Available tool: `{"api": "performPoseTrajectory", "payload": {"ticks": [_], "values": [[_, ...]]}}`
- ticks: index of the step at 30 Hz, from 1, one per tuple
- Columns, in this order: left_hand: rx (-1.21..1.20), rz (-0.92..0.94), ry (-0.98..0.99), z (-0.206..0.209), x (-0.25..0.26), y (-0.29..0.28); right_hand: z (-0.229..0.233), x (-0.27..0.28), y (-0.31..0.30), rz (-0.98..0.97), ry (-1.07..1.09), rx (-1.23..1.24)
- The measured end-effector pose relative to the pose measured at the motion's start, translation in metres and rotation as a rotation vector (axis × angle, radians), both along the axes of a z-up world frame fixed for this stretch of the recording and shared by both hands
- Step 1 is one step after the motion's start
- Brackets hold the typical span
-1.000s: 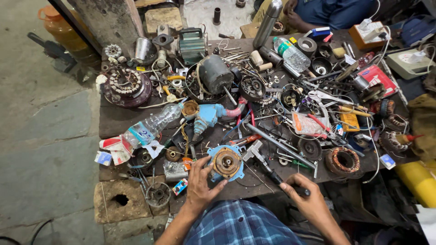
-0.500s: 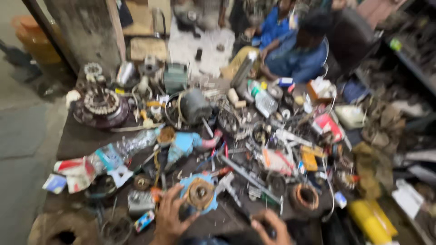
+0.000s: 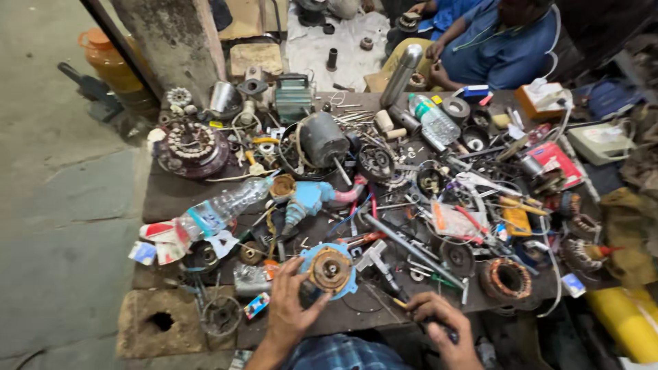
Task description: The person uses a screwdriver to scrape and clean the inner copper windings of a small electric motor component held in the left hand. The person repeatedly rotates the component and continues scraping the same area throughout the clip.
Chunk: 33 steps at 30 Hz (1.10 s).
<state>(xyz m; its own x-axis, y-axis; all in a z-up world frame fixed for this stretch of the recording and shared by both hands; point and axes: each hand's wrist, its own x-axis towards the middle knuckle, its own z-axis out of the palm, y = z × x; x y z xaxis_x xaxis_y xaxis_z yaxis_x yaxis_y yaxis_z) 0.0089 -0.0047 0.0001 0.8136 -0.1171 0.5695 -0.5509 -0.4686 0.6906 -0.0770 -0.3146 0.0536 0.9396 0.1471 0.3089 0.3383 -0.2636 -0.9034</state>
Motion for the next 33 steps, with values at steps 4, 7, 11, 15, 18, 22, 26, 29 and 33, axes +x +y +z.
{"api": "performPoseTrajectory", "payload": {"ticks": [4, 7, 11, 15, 18, 22, 26, 29, 33], "values": [[-0.076, 0.048, 0.158, 0.045, 0.005, 0.015, -0.003, 0.002, 0.000, -0.039, 0.062, -0.040], [-0.213, 0.012, 0.397, 0.093, 0.003, 0.043, -0.014, -0.004, 0.001, -0.044, 0.083, -0.013], [0.007, -0.205, 0.007, 0.174, -0.009, 0.078, -0.019, -0.001, 0.002, -0.017, 0.132, 0.042], [0.006, -0.648, -0.108, 0.247, -0.009, 0.097, -0.018, 0.001, 0.007, 0.033, 0.118, 0.004], [-0.066, -1.025, -0.090, 0.264, 0.011, 0.077, -0.018, 0.002, 0.011, 0.052, 0.103, -0.020], [0.359, -1.237, 0.535, 0.235, 0.018, 0.026, -0.016, 0.008, 0.014, 0.114, 0.061, -0.026], [0.317, -1.371, 0.499, 0.212, 0.015, 0.028, -0.012, 0.011, 0.015, 0.161, 0.145, -0.010], [0.263, -1.393, 0.458, 0.206, 0.010, 0.039, -0.009, 0.013, 0.014, 0.156, 0.082, -0.045], [0.173, -1.366, 0.343, 0.202, 0.003, 0.048, -0.007, 0.017, 0.017, 0.173, 0.090, -0.045]]}}
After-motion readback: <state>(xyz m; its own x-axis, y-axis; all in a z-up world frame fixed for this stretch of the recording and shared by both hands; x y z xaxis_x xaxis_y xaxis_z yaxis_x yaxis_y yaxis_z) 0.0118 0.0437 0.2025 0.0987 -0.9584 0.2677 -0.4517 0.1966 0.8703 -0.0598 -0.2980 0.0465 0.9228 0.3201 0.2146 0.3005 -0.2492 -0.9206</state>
